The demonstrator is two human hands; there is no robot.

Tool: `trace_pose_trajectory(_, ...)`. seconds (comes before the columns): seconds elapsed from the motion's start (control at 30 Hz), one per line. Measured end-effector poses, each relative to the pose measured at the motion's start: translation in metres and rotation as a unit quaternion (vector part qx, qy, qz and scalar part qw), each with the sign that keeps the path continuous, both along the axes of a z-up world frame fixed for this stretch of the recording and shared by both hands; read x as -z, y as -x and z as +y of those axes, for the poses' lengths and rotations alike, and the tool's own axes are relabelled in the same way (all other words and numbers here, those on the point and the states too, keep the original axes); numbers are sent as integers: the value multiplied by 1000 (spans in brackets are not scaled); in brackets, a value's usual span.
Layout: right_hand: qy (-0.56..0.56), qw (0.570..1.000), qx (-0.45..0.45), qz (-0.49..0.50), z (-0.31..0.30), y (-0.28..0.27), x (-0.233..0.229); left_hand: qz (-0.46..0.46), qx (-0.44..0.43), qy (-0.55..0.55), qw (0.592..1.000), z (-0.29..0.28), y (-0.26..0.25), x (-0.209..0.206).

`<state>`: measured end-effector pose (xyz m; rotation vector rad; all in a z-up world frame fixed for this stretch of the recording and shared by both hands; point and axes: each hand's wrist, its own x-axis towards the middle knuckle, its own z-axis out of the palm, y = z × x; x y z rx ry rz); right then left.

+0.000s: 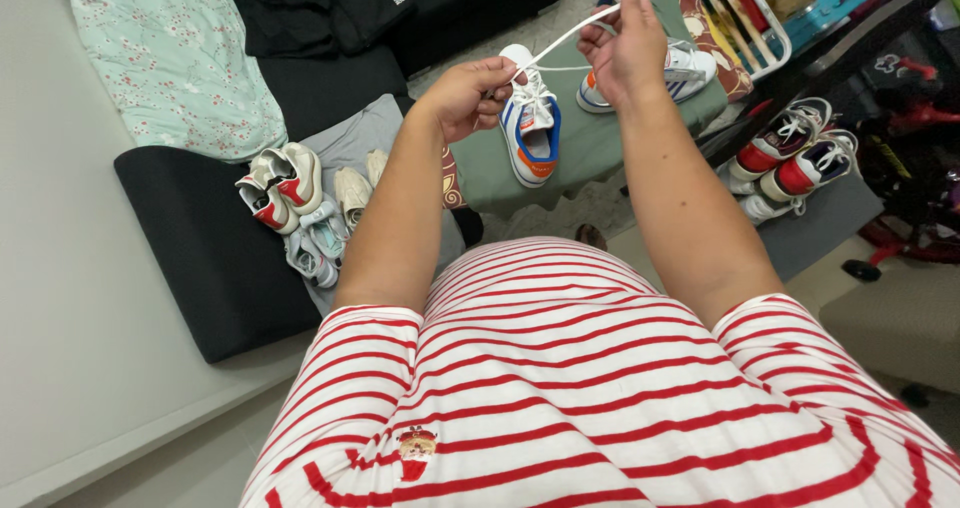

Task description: The person unlaces a white sneaker with blue and orange accents, then re-laces it by threading the laces through the eyelets and tying a knot. The task is performed on a small stool in a cluttered room with other shoes and items nearby.

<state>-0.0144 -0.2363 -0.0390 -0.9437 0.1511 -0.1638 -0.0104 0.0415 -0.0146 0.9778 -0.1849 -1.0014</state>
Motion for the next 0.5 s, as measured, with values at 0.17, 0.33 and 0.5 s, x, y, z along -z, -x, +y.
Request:
trace_pose_trajectory(0.17,-40,999,27,1,-10,-6,25,34,-5,20,999,-1,-2,-1)
trace_pose_trajectory(0.33,-54,996,66,26,-22,-8,50,31,2,19,999,0,-7,3)
trace_pose_trajectory(0.5,34,981,-32,189,-22,-2,64,-33,-29,-14,999,-7,-10,7)
